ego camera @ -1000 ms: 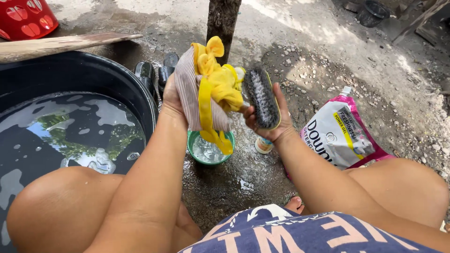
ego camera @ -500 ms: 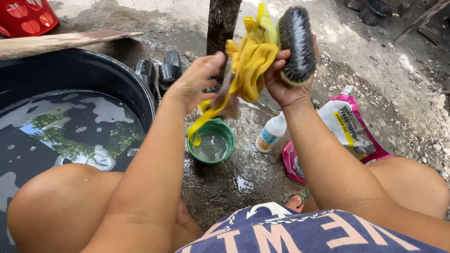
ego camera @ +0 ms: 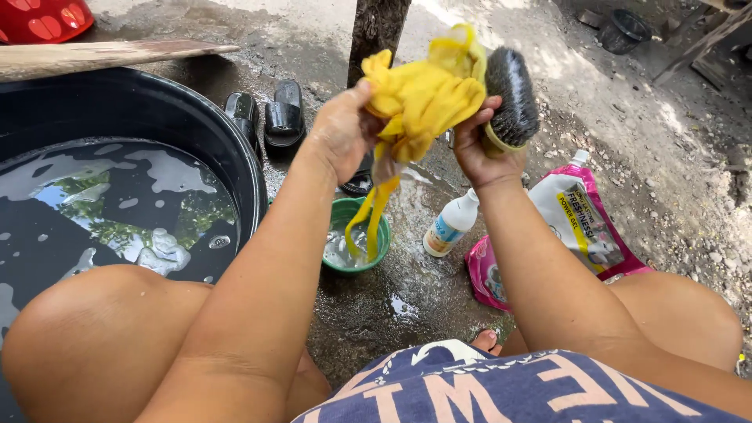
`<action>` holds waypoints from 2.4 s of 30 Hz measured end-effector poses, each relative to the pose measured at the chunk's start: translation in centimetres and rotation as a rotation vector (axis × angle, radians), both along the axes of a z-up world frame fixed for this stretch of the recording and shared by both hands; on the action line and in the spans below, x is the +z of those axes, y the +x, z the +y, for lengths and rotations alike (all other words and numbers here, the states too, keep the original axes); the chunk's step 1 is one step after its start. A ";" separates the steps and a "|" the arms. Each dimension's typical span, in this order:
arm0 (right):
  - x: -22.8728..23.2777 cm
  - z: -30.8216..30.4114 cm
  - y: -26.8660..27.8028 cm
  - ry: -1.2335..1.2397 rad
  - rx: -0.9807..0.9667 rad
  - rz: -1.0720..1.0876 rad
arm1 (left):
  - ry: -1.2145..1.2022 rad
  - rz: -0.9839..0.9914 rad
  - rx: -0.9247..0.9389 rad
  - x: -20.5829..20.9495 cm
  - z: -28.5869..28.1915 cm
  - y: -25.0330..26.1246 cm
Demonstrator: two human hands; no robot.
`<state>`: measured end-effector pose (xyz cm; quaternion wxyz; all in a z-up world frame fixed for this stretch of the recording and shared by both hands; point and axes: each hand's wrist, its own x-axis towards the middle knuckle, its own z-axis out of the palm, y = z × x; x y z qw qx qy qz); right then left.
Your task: Hand-washing a piece of clothing using a brush, detergent, and a basin.
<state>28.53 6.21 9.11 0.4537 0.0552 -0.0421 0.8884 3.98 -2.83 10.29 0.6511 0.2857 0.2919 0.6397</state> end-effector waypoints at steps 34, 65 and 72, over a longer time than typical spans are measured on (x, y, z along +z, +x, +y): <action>2.2 -1.8 -4.0 0.049 0.074 -0.399 | -0.073 -0.273 -0.046 -3.0 0.0 -1.1; -1.6 -10.4 -14.4 1.208 -0.287 -1.926 | -0.597 -0.248 0.301 -12.8 -0.7 -2.7; -7.4 -5.2 -12.6 0.976 -0.321 -1.898 | -0.538 -0.274 0.169 -15.7 -0.3 -0.6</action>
